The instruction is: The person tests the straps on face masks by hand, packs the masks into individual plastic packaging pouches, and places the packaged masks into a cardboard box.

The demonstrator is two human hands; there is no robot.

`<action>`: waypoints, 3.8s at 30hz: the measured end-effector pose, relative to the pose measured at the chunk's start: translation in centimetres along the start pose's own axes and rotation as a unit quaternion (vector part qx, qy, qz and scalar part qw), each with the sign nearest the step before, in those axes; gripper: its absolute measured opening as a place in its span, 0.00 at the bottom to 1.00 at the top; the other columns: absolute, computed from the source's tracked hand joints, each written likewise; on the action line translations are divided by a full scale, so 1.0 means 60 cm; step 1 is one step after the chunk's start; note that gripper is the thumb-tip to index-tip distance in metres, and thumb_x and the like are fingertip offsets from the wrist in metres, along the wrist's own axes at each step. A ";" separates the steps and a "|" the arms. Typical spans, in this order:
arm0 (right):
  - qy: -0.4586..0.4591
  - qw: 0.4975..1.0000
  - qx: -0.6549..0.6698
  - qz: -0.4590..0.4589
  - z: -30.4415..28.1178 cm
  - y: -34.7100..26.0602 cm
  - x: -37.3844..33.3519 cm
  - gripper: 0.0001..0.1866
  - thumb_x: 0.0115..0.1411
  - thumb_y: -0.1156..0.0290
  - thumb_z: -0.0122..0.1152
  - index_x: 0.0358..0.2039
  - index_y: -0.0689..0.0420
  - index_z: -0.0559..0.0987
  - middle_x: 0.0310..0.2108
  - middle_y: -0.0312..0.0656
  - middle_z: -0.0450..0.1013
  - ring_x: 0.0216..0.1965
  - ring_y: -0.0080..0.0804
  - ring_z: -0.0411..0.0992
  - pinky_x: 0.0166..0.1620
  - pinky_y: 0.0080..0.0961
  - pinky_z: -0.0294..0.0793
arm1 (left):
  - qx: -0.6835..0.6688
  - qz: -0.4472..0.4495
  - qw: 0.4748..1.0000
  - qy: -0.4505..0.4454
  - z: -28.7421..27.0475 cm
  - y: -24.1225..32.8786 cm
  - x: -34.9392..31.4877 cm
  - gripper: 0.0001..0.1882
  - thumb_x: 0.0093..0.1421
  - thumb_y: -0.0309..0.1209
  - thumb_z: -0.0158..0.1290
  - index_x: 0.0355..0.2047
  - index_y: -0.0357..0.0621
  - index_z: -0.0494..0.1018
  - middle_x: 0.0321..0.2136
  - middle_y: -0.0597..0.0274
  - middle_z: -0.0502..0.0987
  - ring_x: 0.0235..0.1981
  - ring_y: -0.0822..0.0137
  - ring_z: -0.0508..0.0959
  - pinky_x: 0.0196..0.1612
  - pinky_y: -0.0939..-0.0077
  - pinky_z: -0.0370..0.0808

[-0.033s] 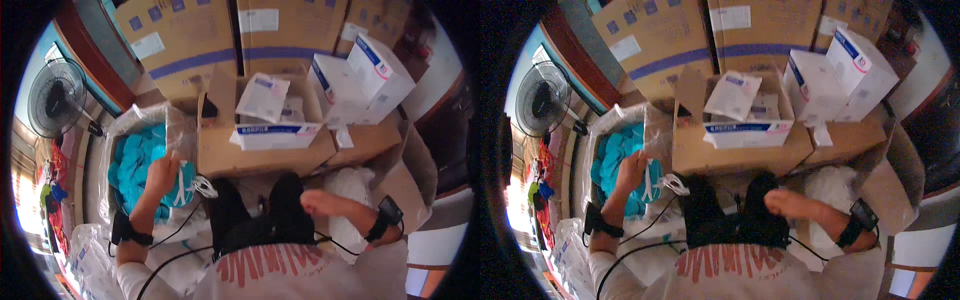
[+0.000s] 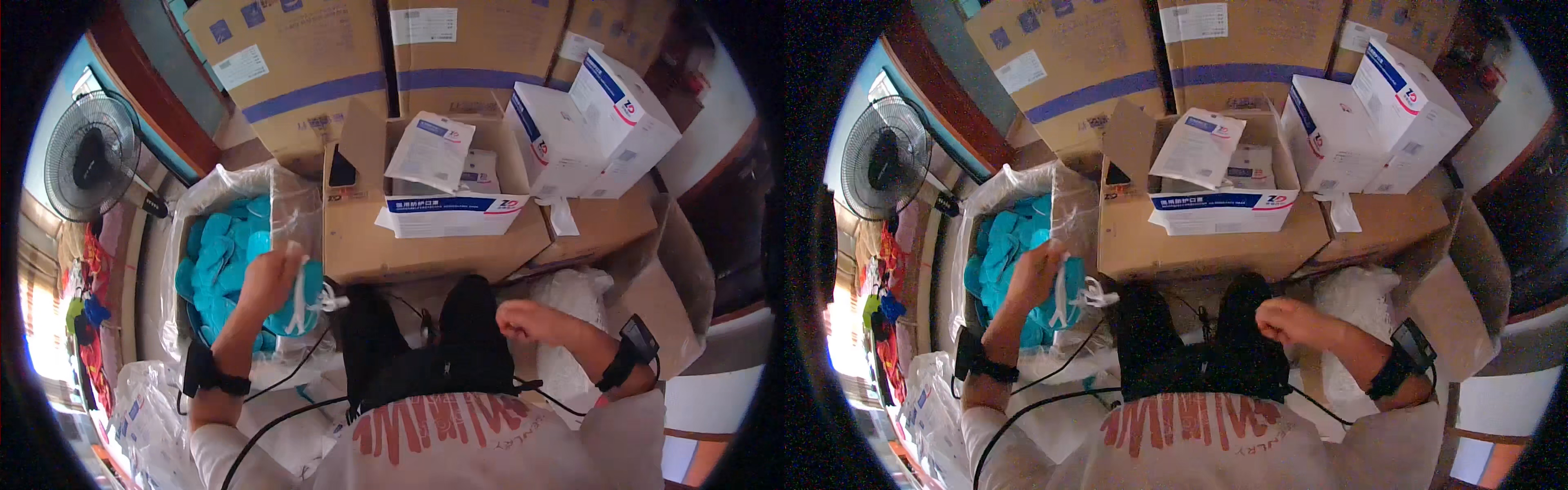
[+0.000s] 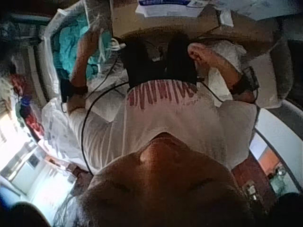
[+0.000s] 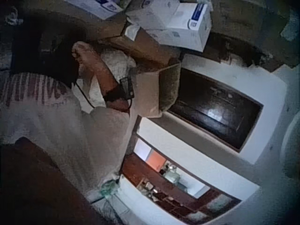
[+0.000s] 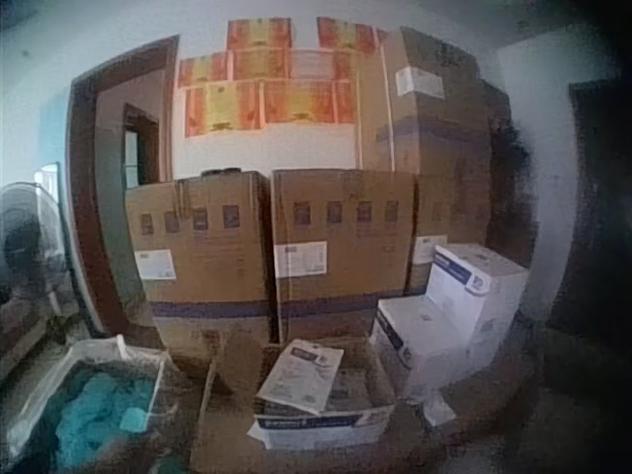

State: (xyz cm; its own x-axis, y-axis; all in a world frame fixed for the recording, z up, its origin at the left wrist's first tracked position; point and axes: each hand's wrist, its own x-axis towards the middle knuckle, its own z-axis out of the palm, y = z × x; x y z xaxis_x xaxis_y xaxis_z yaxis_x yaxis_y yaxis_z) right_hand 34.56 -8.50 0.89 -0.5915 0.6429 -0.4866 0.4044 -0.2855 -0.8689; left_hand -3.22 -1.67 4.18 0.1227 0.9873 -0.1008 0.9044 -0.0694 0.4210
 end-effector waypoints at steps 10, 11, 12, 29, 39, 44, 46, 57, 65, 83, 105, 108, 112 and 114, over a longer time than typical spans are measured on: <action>0.169 0.904 0.393 -0.014 -0.054 0.133 0.026 0.15 0.59 0.59 0.42 0.26 0.58 0.70 0.24 0.36 0.67 0.25 0.23 0.67 0.29 0.19 0.68 | -0.119 0.201 0.971 0.051 0.070 0.040 0.054 0.19 0.59 0.41 0.35 0.40 0.42 0.68 0.27 0.48 0.74 0.32 0.51 0.74 0.36 0.64 0.67; 0.201 0.920 0.335 -0.024 -0.061 0.159 0.021 0.15 0.59 0.60 0.42 0.26 0.58 0.70 0.24 0.36 0.67 0.25 0.23 0.66 0.29 0.19 0.68 | -0.117 0.235 0.962 0.072 0.067 0.041 0.060 0.20 0.60 0.42 0.34 0.39 0.42 0.69 0.26 0.49 0.74 0.30 0.53 0.74 0.35 0.66 0.68; 0.221 0.912 0.345 -0.008 -0.066 0.187 0.014 0.15 0.59 0.60 0.42 0.26 0.58 0.70 0.24 0.36 0.67 0.25 0.23 0.66 0.29 0.19 0.68 | -0.130 0.233 0.961 0.067 0.067 0.043 0.060 0.20 0.60 0.42 0.34 0.39 0.42 0.69 0.26 0.49 0.74 0.30 0.53 0.74 0.35 0.66 0.68; 0.265 0.874 -0.163 -0.374 -0.011 -0.048 0.137 0.20 0.55 0.67 0.51 0.47 0.61 0.65 0.48 0.45 0.62 0.48 0.28 0.62 0.49 0.25 0.61 | -0.139 0.154 0.964 0.165 0.073 0.142 0.058 0.14 0.54 0.41 0.46 0.24 0.43 0.72 0.20 0.51 0.72 0.25 0.52 0.73 0.27 0.66 0.68; -0.033 0.931 -0.305 -0.197 0.028 -0.089 0.152 0.19 0.55 0.66 0.51 0.46 0.61 0.66 0.41 0.46 0.67 0.44 0.32 0.66 0.46 0.25 0.64 | -0.271 0.078 0.910 0.303 -0.002 0.106 0.072 0.17 0.56 0.42 0.45 0.24 0.38 0.71 0.13 0.56 0.67 0.16 0.71 0.66 0.21 0.73 0.64; 0.097 0.900 -0.324 -0.275 0.011 -0.113 0.136 0.25 0.51 0.63 0.55 0.48 0.60 0.64 0.50 0.49 0.59 0.52 0.35 0.59 0.52 0.26 0.57 | -0.264 0.063 0.918 0.288 -0.004 0.109 0.072 0.20 0.57 0.43 0.43 0.25 0.35 0.70 0.12 0.63 0.64 0.17 0.76 0.61 0.21 0.76 0.62; 0.210 0.902 -0.231 -0.297 0.022 -0.132 0.150 0.27 0.50 0.62 0.57 0.49 0.59 0.64 0.52 0.49 0.56 0.54 0.35 0.56 0.54 0.26 0.54 | -0.296 0.060 0.923 0.238 0.006 0.127 0.071 0.21 0.57 0.44 0.43 0.26 0.35 0.71 0.12 0.63 0.64 0.17 0.76 0.62 0.21 0.76 0.62; 0.285 0.774 -0.373 -0.425 0.075 -0.165 0.168 0.09 0.53 0.66 0.50 0.26 0.59 0.70 0.24 0.44 0.69 0.32 0.40 0.69 0.38 0.35 0.65 | -0.099 0.018 0.956 0.275 0.027 0.127 0.084 0.22 0.56 0.49 0.39 0.24 0.44 0.73 0.20 0.48 0.72 0.25 0.47 0.72 0.27 0.60 0.67; 0.298 0.841 -0.196 -0.406 0.115 -0.200 0.191 0.06 0.55 0.73 0.46 0.25 0.62 0.67 0.27 0.46 0.65 0.31 0.42 0.64 0.38 0.32 0.62 | -0.035 0.029 0.960 0.277 0.050 0.141 0.120 0.23 0.57 0.48 0.37 0.17 0.44 0.71 0.16 0.52 0.72 0.20 0.50 0.72 0.23 0.59 0.67; 0.229 0.776 -0.320 -0.493 0.073 -0.140 0.104 0.11 0.56 0.70 0.42 0.19 0.62 0.65 0.17 0.42 0.62 0.21 0.38 0.61 0.29 0.35 0.60 | -0.104 -0.128 0.927 0.336 -0.025 0.131 0.211 0.29 0.58 0.49 0.31 0.26 0.37 0.73 0.23 0.42 0.73 0.28 0.47 0.74 0.30 0.55 0.68; 0.210 0.946 -0.082 -0.233 0.079 -0.133 0.186 0.09 0.52 0.68 0.52 0.28 0.61 0.71 0.29 0.44 0.68 0.27 0.32 0.68 0.29 0.28 0.68 | -0.416 -0.027 0.838 0.352 0.044 0.121 0.160 0.29 0.59 0.49 0.35 0.15 0.34 0.66 0.10 0.65 0.63 0.16 0.75 0.60 0.21 0.74 0.59; 0.303 0.718 -0.361 -0.512 0.064 -0.166 0.179 0.09 0.46 0.75 0.54 0.31 0.58 0.70 0.39 0.41 0.66 0.41 0.41 0.65 0.41 0.30 0.65 | -0.397 -0.048 0.857 0.324 0.060 0.127 0.162 0.31 0.59 0.49 0.33 0.16 0.31 0.66 0.10 0.57 0.63 0.15 0.70 0.61 0.21 0.69 0.61; 0.226 0.722 -0.290 -0.586 0.087 -0.210 0.204 0.05 0.51 0.73 0.50 0.28 0.59 0.67 0.34 0.44 0.67 0.38 0.41 0.65 0.41 0.29 0.63 | -0.419 -0.038 0.876 0.236 0.075 0.113 0.181 0.32 0.59 0.50 0.32 0.18 0.31 0.67 0.12 0.47 0.66 0.15 0.61 0.65 0.22 0.64 0.62; 0.233 0.787 -0.244 -0.517 0.111 -0.217 0.210 0.05 0.53 0.72 0.48 0.28 0.60 0.67 0.33 0.45 0.67 0.37 0.42 0.65 0.38 0.31 0.63 | -0.396 -0.068 0.866 0.299 0.073 0.088 0.197 0.31 0.59 0.49 0.32 0.18 0.31 0.68 0.13 0.46 0.67 0.16 0.59 0.67 0.23 0.63 0.62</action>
State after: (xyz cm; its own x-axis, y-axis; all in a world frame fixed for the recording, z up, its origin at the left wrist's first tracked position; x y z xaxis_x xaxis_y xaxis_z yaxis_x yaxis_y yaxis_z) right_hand 17.19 -1.39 5.47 -0.5053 0.5758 0.6428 0.1618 0.7949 -0.5848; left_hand 4.80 9.00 1.24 -0.4116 0.8919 0.1871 0.3019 -0.0603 0.9514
